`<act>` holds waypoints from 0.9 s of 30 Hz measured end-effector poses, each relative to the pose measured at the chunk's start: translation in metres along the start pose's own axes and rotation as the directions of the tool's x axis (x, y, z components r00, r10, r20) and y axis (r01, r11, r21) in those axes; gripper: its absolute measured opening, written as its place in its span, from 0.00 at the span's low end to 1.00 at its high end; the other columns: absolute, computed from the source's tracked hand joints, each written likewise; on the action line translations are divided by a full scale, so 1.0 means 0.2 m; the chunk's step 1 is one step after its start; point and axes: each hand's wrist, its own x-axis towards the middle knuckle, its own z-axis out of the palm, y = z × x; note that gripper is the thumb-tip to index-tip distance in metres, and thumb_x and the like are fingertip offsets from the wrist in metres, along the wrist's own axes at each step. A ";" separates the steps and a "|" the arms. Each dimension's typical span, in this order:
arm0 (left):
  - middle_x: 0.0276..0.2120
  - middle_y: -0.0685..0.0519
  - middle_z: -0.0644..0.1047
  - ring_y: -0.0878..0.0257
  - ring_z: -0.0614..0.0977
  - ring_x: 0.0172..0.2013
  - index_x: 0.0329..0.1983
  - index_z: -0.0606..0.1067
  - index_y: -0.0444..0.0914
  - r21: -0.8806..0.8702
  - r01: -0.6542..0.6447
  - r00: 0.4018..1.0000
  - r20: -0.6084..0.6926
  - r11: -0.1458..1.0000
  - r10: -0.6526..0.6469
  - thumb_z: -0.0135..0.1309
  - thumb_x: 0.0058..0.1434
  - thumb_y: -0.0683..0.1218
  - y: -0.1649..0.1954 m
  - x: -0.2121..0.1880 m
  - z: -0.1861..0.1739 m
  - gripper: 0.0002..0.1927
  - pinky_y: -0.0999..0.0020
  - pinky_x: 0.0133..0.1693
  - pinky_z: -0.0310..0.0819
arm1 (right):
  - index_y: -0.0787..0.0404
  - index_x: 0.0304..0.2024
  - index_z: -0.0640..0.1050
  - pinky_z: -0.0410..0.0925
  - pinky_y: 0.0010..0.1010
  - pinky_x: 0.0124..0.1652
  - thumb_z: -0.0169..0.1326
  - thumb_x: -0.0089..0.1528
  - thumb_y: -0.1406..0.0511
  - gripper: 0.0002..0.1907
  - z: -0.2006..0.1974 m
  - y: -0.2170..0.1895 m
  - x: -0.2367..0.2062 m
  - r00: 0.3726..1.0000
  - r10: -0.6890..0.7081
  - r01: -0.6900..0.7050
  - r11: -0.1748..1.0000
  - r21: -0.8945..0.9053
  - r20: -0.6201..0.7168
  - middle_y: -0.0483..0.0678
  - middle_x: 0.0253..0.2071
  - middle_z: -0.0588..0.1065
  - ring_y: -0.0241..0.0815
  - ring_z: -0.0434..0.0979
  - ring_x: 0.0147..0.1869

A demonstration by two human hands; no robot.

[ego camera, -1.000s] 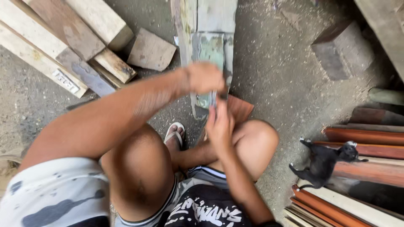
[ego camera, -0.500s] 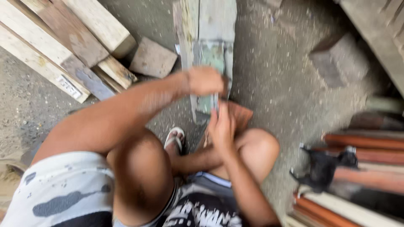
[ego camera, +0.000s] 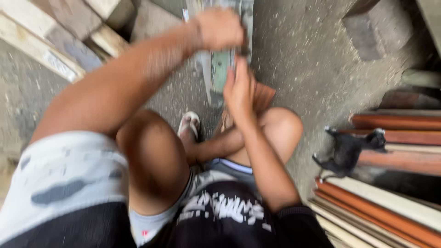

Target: The person sits on the ground and sharpens a small metal blade by rubbing it against a wet stone and a wooden block. The person repeatedly dips the blade into a container of water and inspects the edge between sharpening passes.

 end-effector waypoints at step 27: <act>0.38 0.50 0.83 0.50 0.85 0.41 0.39 0.81 0.45 0.091 0.047 0.997 -0.063 0.995 -0.041 0.56 0.57 0.45 -0.14 0.04 -0.28 0.08 0.55 0.39 0.82 | 0.69 0.57 0.72 0.68 0.50 0.46 0.49 0.68 0.71 0.14 0.09 0.04 0.10 0.945 -0.243 0.230 0.969 -0.085 -0.216 0.65 0.42 0.74 0.65 0.74 0.45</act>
